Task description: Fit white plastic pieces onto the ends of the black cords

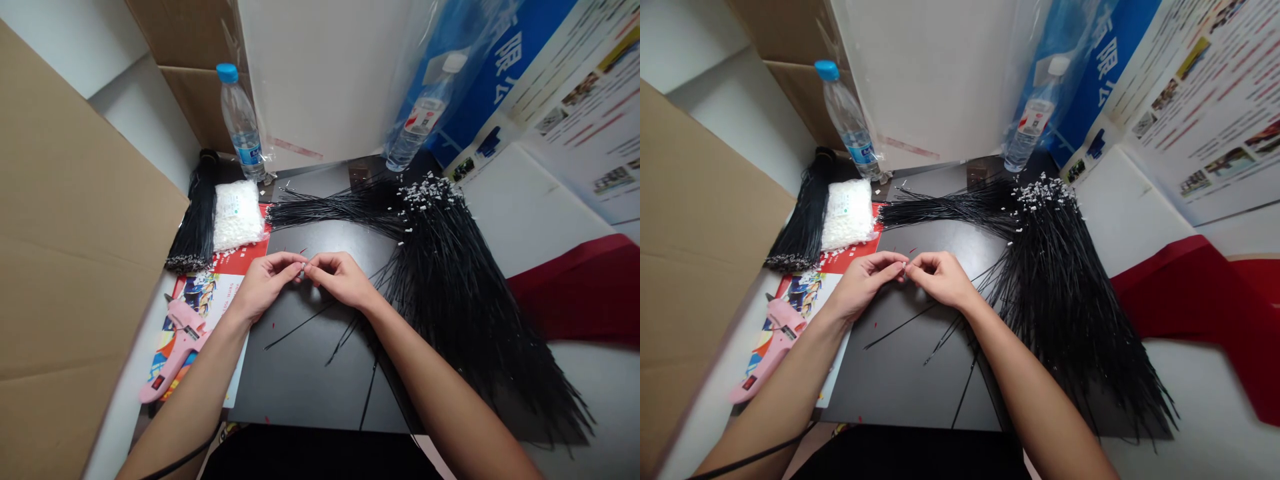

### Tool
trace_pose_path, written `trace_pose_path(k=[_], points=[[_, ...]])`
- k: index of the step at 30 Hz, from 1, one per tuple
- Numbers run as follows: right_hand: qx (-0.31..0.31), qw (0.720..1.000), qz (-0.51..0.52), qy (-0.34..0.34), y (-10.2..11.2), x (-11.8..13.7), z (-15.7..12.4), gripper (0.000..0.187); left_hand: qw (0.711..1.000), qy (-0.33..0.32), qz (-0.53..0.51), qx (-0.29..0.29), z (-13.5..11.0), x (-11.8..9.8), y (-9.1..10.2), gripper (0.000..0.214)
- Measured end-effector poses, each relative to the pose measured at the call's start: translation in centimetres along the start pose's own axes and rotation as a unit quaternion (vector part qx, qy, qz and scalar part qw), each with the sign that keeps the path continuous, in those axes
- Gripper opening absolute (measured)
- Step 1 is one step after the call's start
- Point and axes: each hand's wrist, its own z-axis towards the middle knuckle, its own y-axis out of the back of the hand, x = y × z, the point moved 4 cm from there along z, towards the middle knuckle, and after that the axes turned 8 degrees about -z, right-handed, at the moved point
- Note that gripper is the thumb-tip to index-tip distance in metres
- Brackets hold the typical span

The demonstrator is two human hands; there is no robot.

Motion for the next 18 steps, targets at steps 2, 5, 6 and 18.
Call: trace_pose_path(k=[2, 5, 6, 18], points=[[0.003, 1.0, 0.003, 0.002, -0.03, -0.07, -0.01, 0.034, 1.0, -0.002, 0.006, 0.001, -0.03, -0.16, -0.05, 0.025], [0.006, 1.0, 0.01, 0.007, -0.05, -0.25, 0.04, 0.034, 1.0, -0.009, 0.016, 0.006, -0.06, -0.43, -0.15, 0.023], [0.008, 1.0, 0.014, 0.008, -0.06, -0.31, 0.07, 0.034, 1.0, -0.012, 0.021, 0.007, -0.06, -0.5, -0.17, 0.022], [0.013, 0.996, 0.082, -0.045, 0.05, -0.36, 0.37, 0.024, 0.991, -0.088, 0.096, -0.011, 0.01, -0.68, -0.22, 0.016]])
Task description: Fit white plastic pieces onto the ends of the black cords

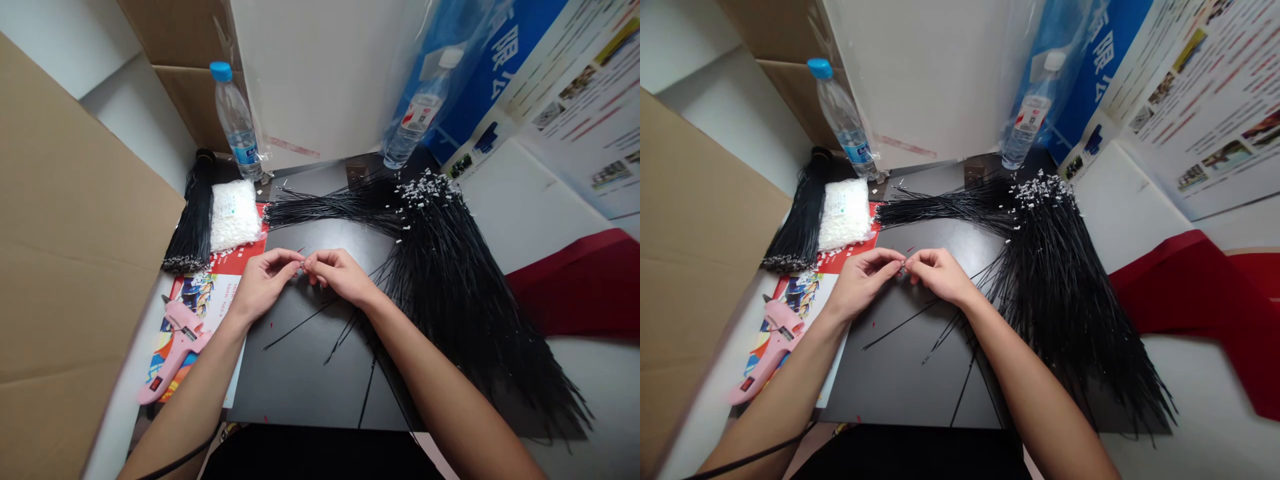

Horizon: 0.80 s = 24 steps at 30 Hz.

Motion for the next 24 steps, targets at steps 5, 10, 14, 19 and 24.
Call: trace_pose_path(k=[5, 10, 14, 19, 24], points=[[-0.009, 1.0, 0.013, -0.011, 0.0, -0.1, 0.0, 0.024, 1.0, 0.0, 0.002, 0.001, -0.1, -0.1, 0.0, 0.017], [-0.043, 0.999, -0.007, 0.027, -0.2, 0.0, -0.1, 0.028, 1.0, 0.013, -0.011, -0.001, 0.0, 0.2, -0.1, 0.02], [-0.092, 0.993, -0.066, 0.044, -0.4, -0.2, -0.3, 0.029, 0.999, 0.02, -0.019, -0.031, 0.0, 0.3, -0.1, 0.026], [-0.134, 0.976, -0.151, 0.077, -0.7, 0.0, -0.8, 0.024, 0.998, 0.023, -0.03, -0.052, 0.0, 0.4, -0.2, 0.03], [-0.15, 0.959, -0.21, 0.117, -0.9, 0.4, -1.0, 0.02, 0.998, 0.015, -0.024, -0.061, 0.0, 0.5, -0.1, 0.03]])
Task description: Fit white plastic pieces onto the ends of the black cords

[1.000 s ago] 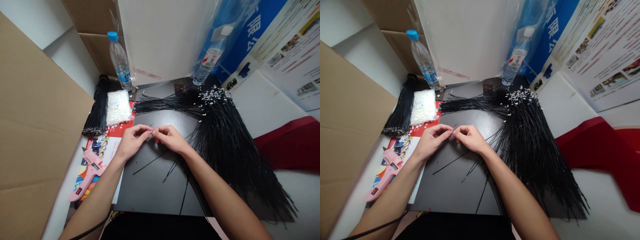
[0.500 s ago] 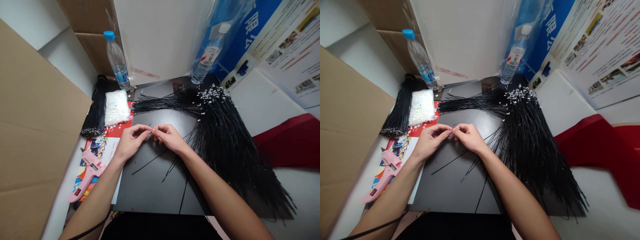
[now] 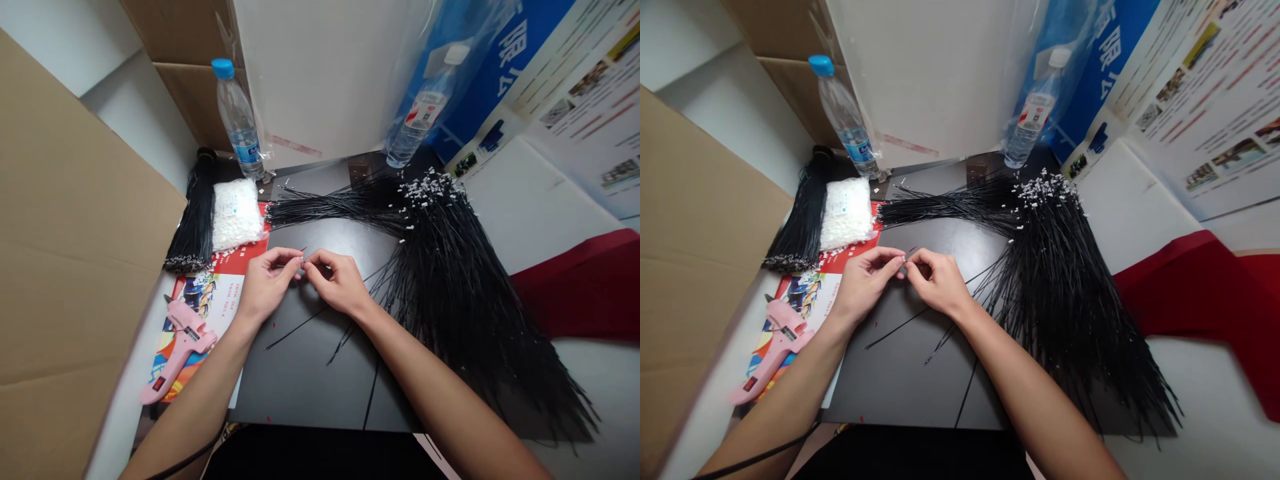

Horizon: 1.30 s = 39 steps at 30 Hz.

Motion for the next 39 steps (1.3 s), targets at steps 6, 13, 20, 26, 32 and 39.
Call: trace_pose_path(k=[6, 13, 20, 26, 32, 39], points=[[-0.001, 1.0, 0.002, 0.009, -0.2, 0.3, 0.0, 0.022, 1.0, -0.009, -0.003, -0.005, -0.1, -0.2, -0.3, 0.026], [0.003, 1.0, 0.017, -0.004, -0.1, 0.4, 0.1, 0.021, 1.0, 0.003, -0.008, 0.019, 0.0, -0.3, -0.2, 0.029], [0.036, 0.998, 0.05, -0.015, 0.1, 0.1, 0.2, 0.023, 0.999, 0.021, -0.028, 0.037, 0.1, -0.3, 0.0, 0.028], [0.074, 0.994, 0.078, -0.025, 0.2, -0.2, 0.4, 0.032, 0.996, 0.037, -0.056, 0.056, 0.1, -0.1, 0.1, 0.024], [0.098, 0.989, 0.108, -0.035, 0.4, -0.3, 0.5, 0.031, 0.994, 0.055, -0.067, 0.069, 0.1, 0.3, 0.2, 0.023], [0.155, 0.973, 0.159, -0.055, 0.4, -0.7, 0.7, 0.039, 0.993, 0.061, -0.054, 0.087, 0.0, 0.1, 0.3, 0.022]])
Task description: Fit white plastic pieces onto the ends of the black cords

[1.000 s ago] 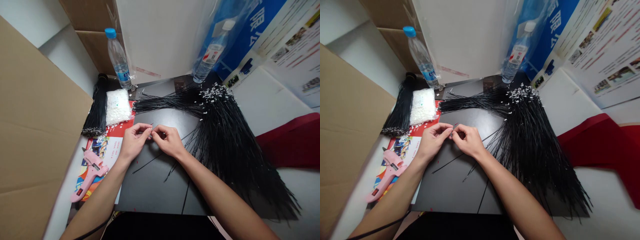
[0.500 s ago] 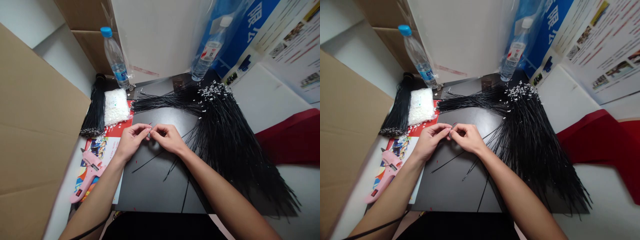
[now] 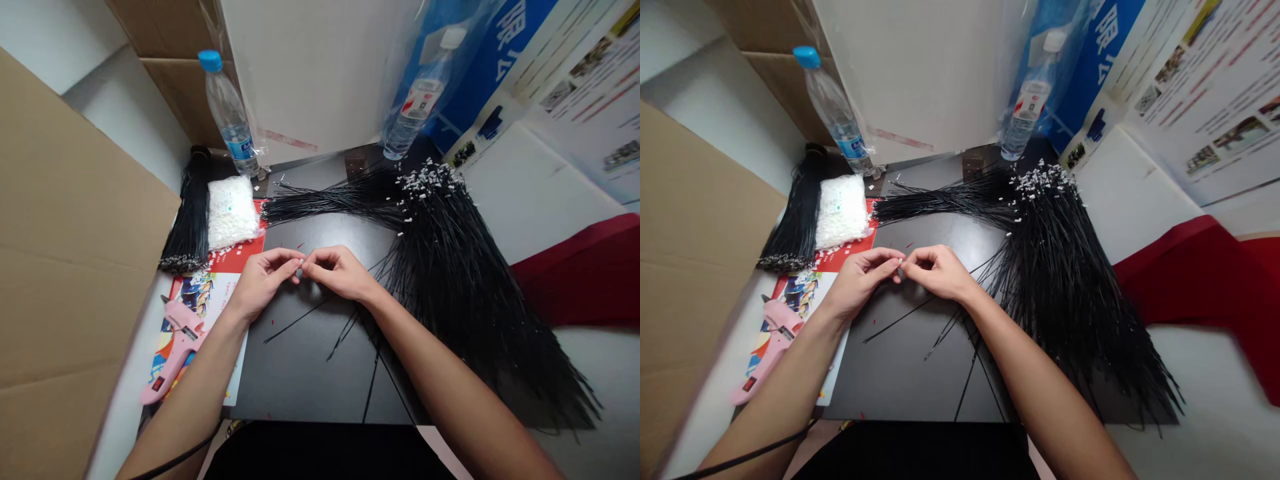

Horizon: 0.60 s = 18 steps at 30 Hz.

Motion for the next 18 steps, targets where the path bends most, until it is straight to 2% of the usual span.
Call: trace_pose_path(k=[7, 12, 18], points=[[0.027, 1.0, 0.001, 0.0, -0.02, -0.19, 0.03, 0.035, 0.999, 0.031, -0.009, 0.034, -0.04, 0.15, -0.07, 0.022], [0.03, 0.999, -0.02, 0.004, 0.06, -0.3, 0.09, 0.031, 0.999, 0.027, -0.005, 0.03, 0.02, 0.1, 0.01, 0.021], [0.033, 0.999, -0.024, 0.001, -0.03, -0.05, 0.07, 0.035, 0.999, 0.022, -0.025, 0.026, 0.06, 0.05, 0.06, 0.02]])
